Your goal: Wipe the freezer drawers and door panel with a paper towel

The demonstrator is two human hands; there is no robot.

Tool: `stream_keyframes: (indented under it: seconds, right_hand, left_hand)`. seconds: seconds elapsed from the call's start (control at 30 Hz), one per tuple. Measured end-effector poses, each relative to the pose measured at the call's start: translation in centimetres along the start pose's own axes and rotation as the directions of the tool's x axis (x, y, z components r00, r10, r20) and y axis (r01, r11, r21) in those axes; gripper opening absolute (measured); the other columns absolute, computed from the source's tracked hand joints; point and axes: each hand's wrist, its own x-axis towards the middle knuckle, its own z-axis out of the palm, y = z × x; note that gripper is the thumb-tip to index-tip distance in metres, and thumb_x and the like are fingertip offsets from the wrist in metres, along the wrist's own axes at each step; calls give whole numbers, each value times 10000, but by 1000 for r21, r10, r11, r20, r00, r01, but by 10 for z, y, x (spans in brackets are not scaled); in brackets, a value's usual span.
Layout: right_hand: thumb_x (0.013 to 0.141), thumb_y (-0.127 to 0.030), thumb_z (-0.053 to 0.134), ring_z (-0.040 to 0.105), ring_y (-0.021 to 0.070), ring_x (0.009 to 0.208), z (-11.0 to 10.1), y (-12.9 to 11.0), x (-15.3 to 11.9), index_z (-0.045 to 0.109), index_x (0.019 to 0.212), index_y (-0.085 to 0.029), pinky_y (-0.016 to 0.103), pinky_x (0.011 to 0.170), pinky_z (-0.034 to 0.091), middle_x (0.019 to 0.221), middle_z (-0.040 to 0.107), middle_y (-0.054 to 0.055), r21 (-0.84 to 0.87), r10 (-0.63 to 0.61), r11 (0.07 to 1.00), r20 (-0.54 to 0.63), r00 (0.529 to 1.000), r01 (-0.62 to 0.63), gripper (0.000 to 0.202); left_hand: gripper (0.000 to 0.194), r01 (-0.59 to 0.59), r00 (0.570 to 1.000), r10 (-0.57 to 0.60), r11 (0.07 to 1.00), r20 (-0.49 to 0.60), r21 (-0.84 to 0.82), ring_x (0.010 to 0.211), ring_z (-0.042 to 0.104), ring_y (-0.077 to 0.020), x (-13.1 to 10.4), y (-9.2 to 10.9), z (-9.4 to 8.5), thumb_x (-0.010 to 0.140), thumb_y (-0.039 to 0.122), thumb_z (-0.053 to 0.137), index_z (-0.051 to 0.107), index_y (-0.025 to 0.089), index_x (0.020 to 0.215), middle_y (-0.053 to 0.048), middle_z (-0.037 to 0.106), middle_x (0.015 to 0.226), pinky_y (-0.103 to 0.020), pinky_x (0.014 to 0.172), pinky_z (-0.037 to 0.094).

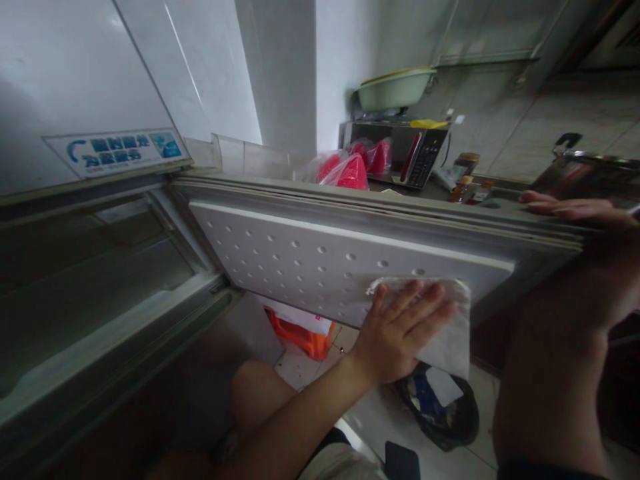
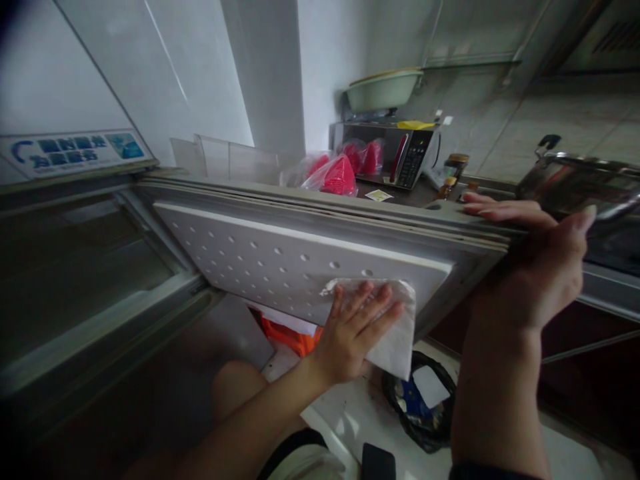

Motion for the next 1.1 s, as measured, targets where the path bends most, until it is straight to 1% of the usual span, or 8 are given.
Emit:
stream_keyframes:
  seconds: [0.2, 0.37, 0.6, 0.7, 0.77, 0.93, 1.0, 1.1]
  right_hand:
    - [1009, -461, 324, 712, 224, 793, -1, -8, -1, 699, 616, -189, 517, 1014, 443, 635, 665, 22, 23, 69, 997, 61, 996, -70, 607]
    - [1022, -449, 275, 709, 208, 765, -3, -6, 0, 703, 606, -205, 502, 978, 471, 617, 655, 9, 25, 73, 997, 69, 995, -75, 645]
    - [969, -532, 389, 700, 223, 713, -4, 1, 2, 675, 572, -195, 500, 925, 512, 575, 629, 14, 0, 44, 999, 1, 999, -44, 594]
    - [983, -512, 365, 704, 212, 718, -5, 2, 2, 671, 593, -198, 499, 932, 515, 600, 656, -1, -1, 36, 999, 17, 999, -36, 588]
    - [1016, -463, 268, 704, 202, 717, -6, 2, 1, 667, 593, -204, 500, 942, 510, 603, 662, -10, -2, 30, 1000, 19, 999, -30, 637]
    - [1011, -455, 265, 696, 209, 718, -5, 1, 1, 681, 577, -222, 458, 927, 517, 581, 641, -2, -9, 67, 998, 7, 998, -67, 645]
    - [986, -502, 333, 684, 214, 704, -2, -1, 0, 671, 557, -231, 457, 925, 521, 571, 617, 3, -21, 70, 997, -23, 997, -70, 610]
    - [972, -521, 349, 676, 219, 704, 0, -2, -1, 668, 555, -225, 465, 937, 518, 581, 612, 17, -15, 82, 996, -51, 995, -83, 603]
  left_hand:
    - [478, -160, 986, 154, 978, 58, 130, 1511, 68, -171, 21, 9, 4, 995, 211, 293, 441, 264, 1446, 65, 407, 1538, -492, 1232, 89]
    - [440, -254, 965, 244, 959, 91, 125, 1499, 121, -133, 9, -13, -6, 990, 203, 355, 486, 242, 1408, 82, 458, 1503, -402, 1230, 188]
    - [498, -84, 994, 94, 985, -59, 152, 1487, 168, -160, -54, -79, -27, 977, 95, 323, 411, 176, 1461, -20, 547, 1427, -443, 1246, 61]
    - [599, 92, 979, -73, 991, -188, 94, 1490, 164, -194, -82, -113, -41, 949, 60, 317, 272, 205, 1528, -22, 313, 1577, -448, 1240, 80]
    - [631, 273, 923, -252, 962, -290, 32, 1494, 153, -197, -96, -135, -51, 929, 63, 333, 274, 241, 1531, -7, 242, 1606, -437, 1240, 88]
    - [656, 626, 544, -614, 751, -571, -211, 1461, 284, -195, -108, -174, -67, 861, 50, 352, 390, 224, 1492, -38, 350, 1571, -390, 1224, 199]
    - [614, 652, 484, -657, 711, -578, -263, 1463, 280, -209, -103, -174, -66, 878, 91, 369, 409, 199, 1481, -58, 355, 1569, -400, 1224, 195]
    - [556, 653, 489, -686, 697, -538, -295, 1479, 235, -216, -91, -153, -57, 937, 168, 362, 387, 198, 1492, -66, 315, 1586, -404, 1228, 182]
